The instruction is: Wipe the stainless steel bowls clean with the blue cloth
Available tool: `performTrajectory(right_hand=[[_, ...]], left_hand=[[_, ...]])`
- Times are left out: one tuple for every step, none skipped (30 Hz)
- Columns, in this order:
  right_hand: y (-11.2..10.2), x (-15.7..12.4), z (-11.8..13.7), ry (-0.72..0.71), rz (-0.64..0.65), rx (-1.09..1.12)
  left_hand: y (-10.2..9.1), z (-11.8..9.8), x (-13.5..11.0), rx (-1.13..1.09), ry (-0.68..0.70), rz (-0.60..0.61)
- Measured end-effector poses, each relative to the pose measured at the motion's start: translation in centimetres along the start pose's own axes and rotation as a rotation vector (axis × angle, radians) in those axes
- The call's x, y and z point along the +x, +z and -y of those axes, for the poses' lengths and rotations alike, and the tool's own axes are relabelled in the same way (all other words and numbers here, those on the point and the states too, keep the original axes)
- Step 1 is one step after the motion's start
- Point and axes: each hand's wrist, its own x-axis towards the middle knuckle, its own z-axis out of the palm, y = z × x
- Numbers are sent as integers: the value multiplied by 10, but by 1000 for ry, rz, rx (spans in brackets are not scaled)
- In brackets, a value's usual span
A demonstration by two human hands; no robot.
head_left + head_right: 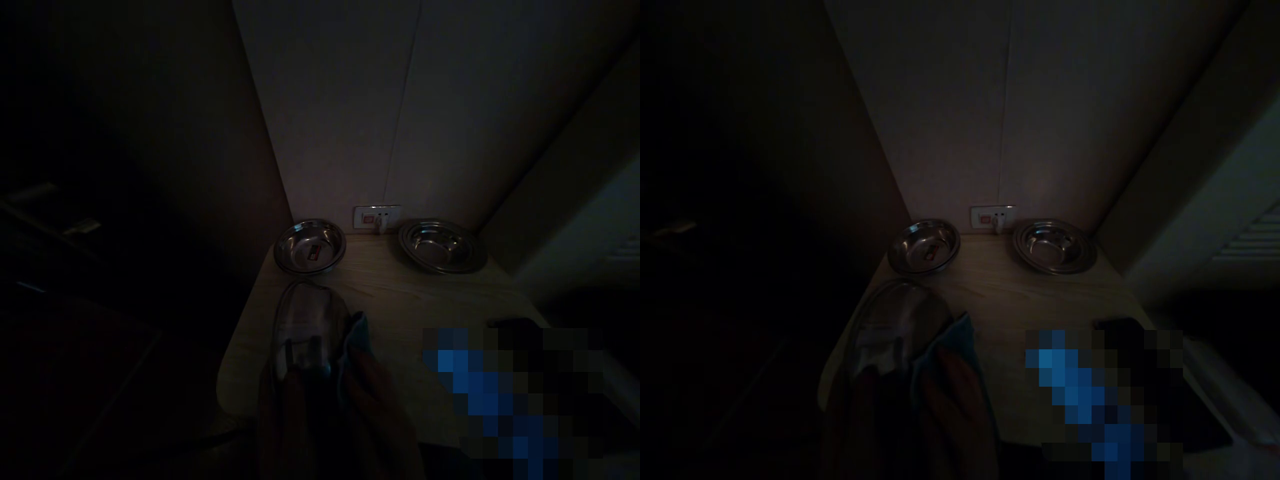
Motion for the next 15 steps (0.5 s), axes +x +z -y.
performTrajectory(right_hand=[[-1, 3, 1, 3, -25, 27], [-2, 5, 3, 15, -54, 54], [-3, 6, 5, 27, -77, 80], [-3, 7, 8, 52, -94, 106], [-3, 8, 11, 78, -100, 128], [-3, 9, 13, 116, -97, 140], [-3, 11, 16, 165, -94, 147], [-2, 14, 18, 222, -100, 154], [-3, 20, 21, 275, -114, 165], [-3, 28, 22, 321, -132, 182], [-4, 37, 23, 353, -148, 207], [-5, 48, 24, 386, -156, 242], [-6, 58, 24, 412, -159, 278], [-7, 66, 24, 422, -140, 314], [-7, 72, 25, 427, -124, 337]], left_hand=[[1, -4, 0, 27, 11, -12], [1, -7, 0, 30, 24, -21], [2, -11, 1, 8, 41, -24], [2, -16, 2, -25, 58, -26], [3, -20, 3, -57, 75, -30], [4, -24, 4, -66, 89, -45], [5, -27, 4, -54, 102, -68], [5, -30, 4, -24, 113, -93], [6, -31, 3, 17, 121, -115], [6, -32, 2, 60, 132, -133], [6, -32, 1, 97, 150, -143], [6, -32, -1, 129, 179, -147], [6, -32, -1, 162, 217, -147], [7, -32, -1, 201, 264, -151], [8, -32, -1, 238, 321, -156]])
